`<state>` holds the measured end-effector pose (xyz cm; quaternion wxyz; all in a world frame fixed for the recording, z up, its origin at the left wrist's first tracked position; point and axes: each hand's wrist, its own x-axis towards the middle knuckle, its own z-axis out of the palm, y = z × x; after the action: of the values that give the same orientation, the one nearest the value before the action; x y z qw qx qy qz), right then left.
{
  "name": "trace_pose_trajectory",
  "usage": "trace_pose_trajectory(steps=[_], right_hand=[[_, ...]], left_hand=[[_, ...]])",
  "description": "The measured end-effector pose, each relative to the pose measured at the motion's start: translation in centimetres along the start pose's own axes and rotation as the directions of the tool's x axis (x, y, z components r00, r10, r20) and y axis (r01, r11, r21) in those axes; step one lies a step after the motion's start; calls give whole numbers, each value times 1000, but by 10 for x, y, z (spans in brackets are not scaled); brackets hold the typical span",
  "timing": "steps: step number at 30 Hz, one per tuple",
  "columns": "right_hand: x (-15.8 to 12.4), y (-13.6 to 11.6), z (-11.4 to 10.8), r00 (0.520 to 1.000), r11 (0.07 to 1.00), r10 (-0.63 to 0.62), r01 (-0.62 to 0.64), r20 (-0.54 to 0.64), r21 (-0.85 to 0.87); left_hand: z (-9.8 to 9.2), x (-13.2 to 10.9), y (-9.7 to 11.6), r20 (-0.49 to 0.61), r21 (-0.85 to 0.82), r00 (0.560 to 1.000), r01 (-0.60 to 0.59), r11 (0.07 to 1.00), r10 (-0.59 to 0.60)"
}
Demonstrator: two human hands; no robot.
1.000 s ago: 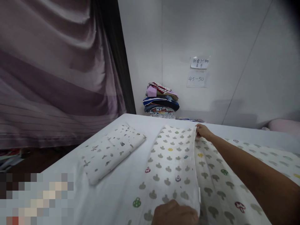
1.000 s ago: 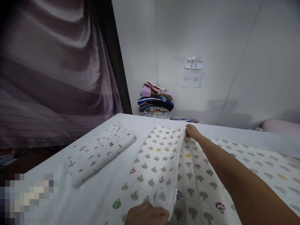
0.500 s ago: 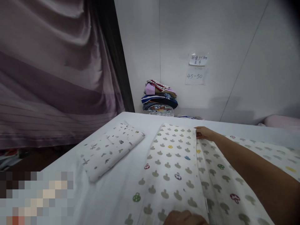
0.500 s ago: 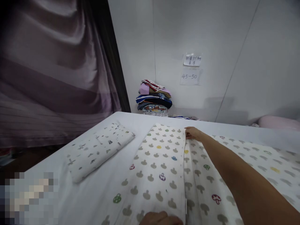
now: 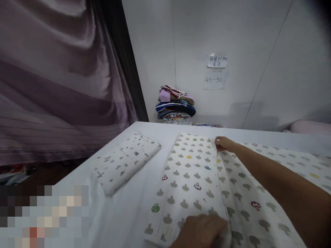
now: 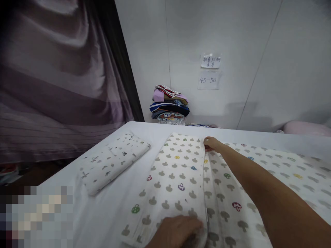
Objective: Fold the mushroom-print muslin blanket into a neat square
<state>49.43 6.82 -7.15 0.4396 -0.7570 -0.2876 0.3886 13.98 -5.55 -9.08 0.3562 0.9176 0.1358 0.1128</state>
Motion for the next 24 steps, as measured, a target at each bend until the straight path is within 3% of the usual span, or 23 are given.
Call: trace_pose_trajectory(steps=[3, 7, 11, 15, 17, 20, 24], right_hand=[[-9, -1, 3, 1000, 999, 12, -12, 5, -33], [-12, -5, 9, 1000, 996, -5, 4, -20, -86], [-12, -6, 7, 995, 997, -28, 21, -94, -72], [-17, 0, 2, 997, 1000, 6, -6, -81, -3], [-19, 3, -1, 999, 999, 13, -12, -32, 42], [-21, 7, -2, 999, 996, 26, -28, 30, 83], [-26, 11, 0, 998, 996, 16, -21, 56, 90]], left_hand=[[-36, 0, 3, -132, 137, 990, 58, 989, -40], [-68, 9, -19, -299, 379, 936, 294, 877, -185], [-75, 13, -56, -293, 491, 902, 426, 760, -316], [-72, 8, -74, -277, 482, 895, 444, 756, -349], [-73, 7, -66, -305, 457, 891, 446, 770, -335], [-68, 6, -33, -300, 399, 919, 364, 841, -255], [-36, -4, 17, -125, 286, 979, 190, 939, -160]])
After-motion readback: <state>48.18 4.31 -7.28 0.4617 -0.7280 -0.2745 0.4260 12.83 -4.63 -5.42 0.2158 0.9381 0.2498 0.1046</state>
